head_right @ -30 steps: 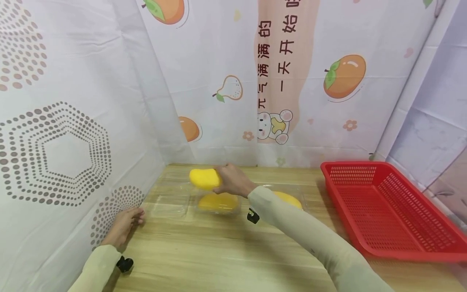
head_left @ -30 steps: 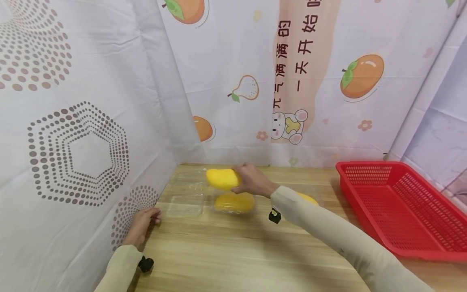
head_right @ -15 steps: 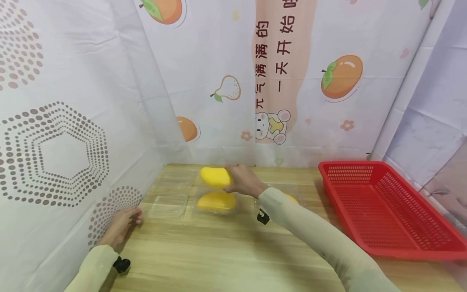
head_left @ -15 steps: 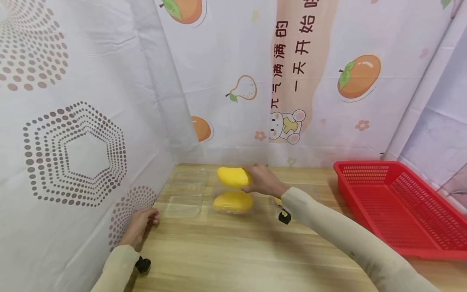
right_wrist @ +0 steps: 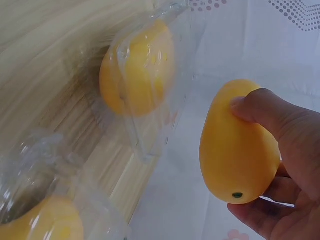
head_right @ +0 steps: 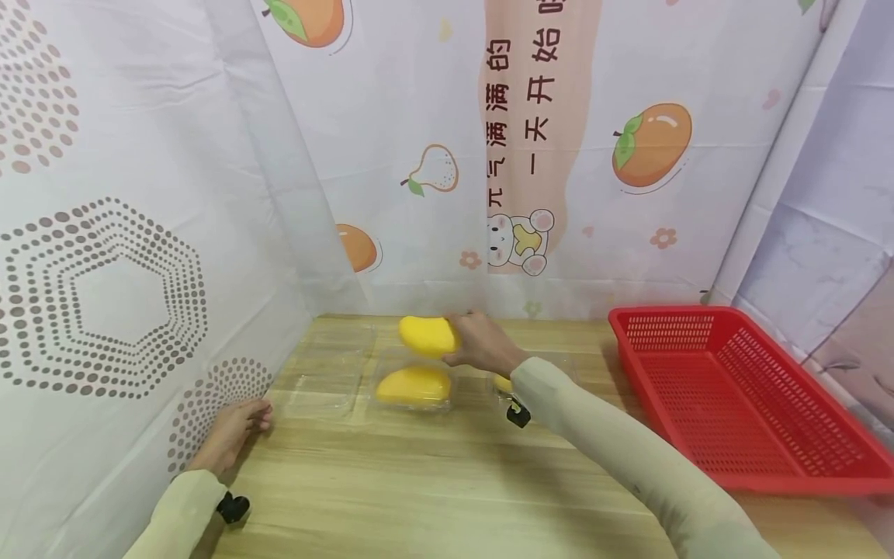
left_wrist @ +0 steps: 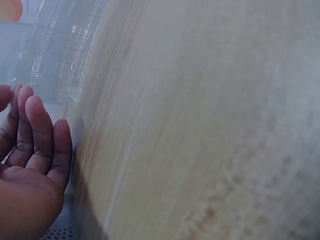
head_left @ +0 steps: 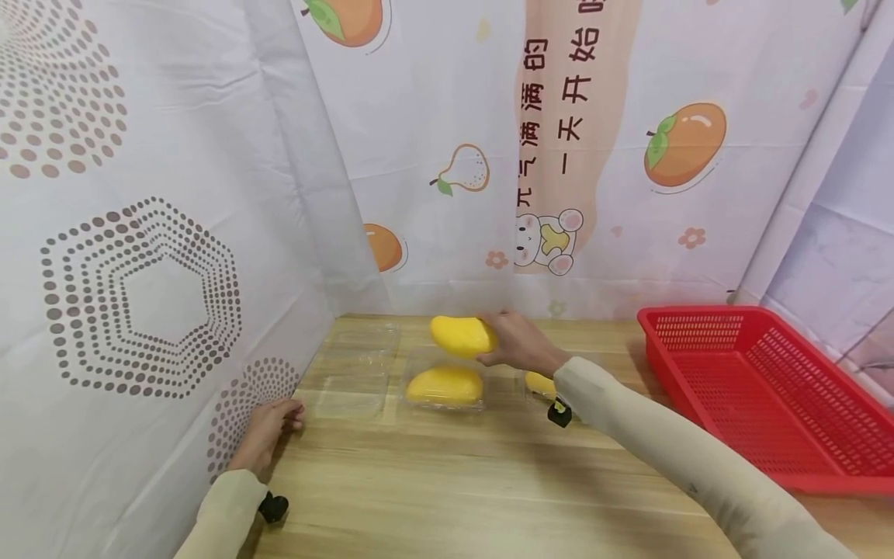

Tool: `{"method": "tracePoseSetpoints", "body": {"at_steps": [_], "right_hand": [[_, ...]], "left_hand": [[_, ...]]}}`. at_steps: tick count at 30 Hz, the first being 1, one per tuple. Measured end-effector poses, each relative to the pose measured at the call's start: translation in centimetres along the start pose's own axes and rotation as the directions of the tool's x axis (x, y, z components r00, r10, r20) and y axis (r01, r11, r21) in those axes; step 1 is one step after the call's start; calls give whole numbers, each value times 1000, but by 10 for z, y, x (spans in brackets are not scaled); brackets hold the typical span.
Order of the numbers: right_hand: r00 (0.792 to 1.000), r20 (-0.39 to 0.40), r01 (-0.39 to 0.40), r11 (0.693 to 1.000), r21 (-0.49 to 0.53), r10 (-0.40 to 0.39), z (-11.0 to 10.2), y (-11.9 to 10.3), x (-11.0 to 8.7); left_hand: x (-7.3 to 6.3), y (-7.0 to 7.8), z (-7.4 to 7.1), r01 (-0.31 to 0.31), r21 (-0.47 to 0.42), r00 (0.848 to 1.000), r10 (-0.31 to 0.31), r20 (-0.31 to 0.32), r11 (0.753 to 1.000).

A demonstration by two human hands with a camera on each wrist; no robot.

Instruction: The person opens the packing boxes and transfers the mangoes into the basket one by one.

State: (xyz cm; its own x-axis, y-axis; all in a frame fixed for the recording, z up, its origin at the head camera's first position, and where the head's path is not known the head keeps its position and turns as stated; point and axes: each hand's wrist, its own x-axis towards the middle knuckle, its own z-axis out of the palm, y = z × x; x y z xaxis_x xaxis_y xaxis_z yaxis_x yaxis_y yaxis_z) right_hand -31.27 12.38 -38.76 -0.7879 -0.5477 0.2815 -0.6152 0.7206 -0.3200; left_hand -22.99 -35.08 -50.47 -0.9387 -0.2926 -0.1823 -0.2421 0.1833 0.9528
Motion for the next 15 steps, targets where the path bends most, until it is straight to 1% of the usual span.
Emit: {"method": "tracePoseSetpoints", "body": {"at_steps": [9, 15], "right_hand": [[1000, -23, 9, 1000, -21, -9, -5, 15, -13], [999, -46, 26, 999, -26, -27, -10, 24, -22]], "left_hand": [[2, 0, 2, 12, -3, 1000, -12, -9, 1000], [3, -1, 0, 20, -11, 1000, -20, 2, 1000]]}}
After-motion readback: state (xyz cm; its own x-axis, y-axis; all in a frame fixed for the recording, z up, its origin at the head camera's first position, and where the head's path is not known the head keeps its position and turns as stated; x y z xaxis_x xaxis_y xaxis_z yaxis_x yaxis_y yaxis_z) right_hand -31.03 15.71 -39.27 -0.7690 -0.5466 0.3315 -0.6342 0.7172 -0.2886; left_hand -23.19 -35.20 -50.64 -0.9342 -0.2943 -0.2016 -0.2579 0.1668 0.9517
